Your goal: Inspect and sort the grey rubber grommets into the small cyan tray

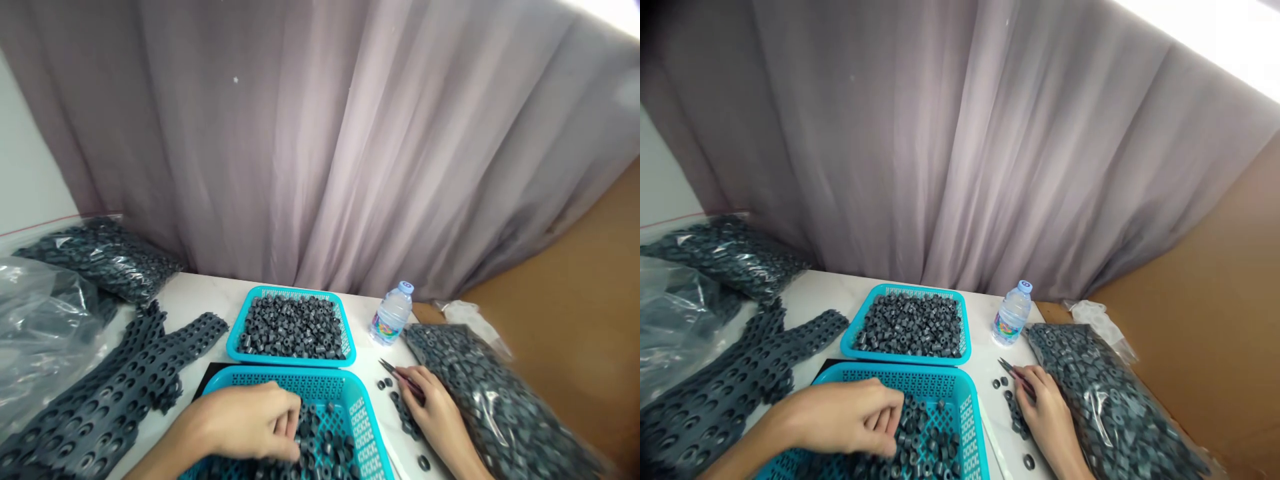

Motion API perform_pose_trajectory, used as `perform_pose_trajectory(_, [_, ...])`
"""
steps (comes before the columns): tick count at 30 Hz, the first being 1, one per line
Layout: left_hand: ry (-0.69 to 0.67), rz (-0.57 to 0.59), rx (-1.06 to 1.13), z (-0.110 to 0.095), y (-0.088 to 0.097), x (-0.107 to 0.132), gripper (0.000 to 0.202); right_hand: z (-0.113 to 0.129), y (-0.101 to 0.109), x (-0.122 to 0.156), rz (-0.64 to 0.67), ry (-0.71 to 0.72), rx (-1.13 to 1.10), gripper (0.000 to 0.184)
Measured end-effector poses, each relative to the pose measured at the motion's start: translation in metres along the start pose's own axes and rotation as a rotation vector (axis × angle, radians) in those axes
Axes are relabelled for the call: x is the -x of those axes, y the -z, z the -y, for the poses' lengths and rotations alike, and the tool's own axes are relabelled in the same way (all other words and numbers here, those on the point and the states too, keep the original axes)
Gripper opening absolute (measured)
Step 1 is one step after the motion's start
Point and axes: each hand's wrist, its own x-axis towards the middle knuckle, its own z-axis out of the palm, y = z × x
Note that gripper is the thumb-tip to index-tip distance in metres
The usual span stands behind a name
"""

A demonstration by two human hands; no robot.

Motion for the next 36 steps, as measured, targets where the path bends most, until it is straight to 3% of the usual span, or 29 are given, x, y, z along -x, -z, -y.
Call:
perform_pose_trajectory(3, [-0.08,-0.172,0.011,0.007,0.017,-0.005,0.024,0.002,0.0,0.0,0.001,0.0,-0.001,0.037])
perform_pose_trajectory(6, [-0.034,-0.449,-0.05,0.028,0.035,-0.011,0.029,0.005,0.001,0.0,0.017,0.005,-0.009,0.036])
perform_pose_trajectory(9, [0.022,-0.591,-0.11,0.054,0.047,-0.01,0.025,0.006,0.002,0.0,0.035,0.01,-0.016,0.034])
perform_pose_trajectory(13, [0.029,-0.575,-0.107,0.078,0.048,-0.009,0.035,0.006,0.003,-0.001,0.048,0.013,-0.019,0.034])
perform_pose_trajectory(21, [-0.043,-0.564,-0.057,0.096,0.049,-0.024,0.027,0.006,0.003,0.0,0.061,0.019,-0.006,0.035])
perform_pose_trajectory(30, [-0.057,-0.65,0.011,0.095,0.064,-0.023,0.025,0.012,0.011,-0.002,0.026,0.007,0.004,0.038])
perform_pose_trajectory(36, [-0.105,-0.689,0.073,0.093,0.072,-0.023,0.027,0.036,0.017,-0.003,-0.124,-0.053,0.027,0.041])
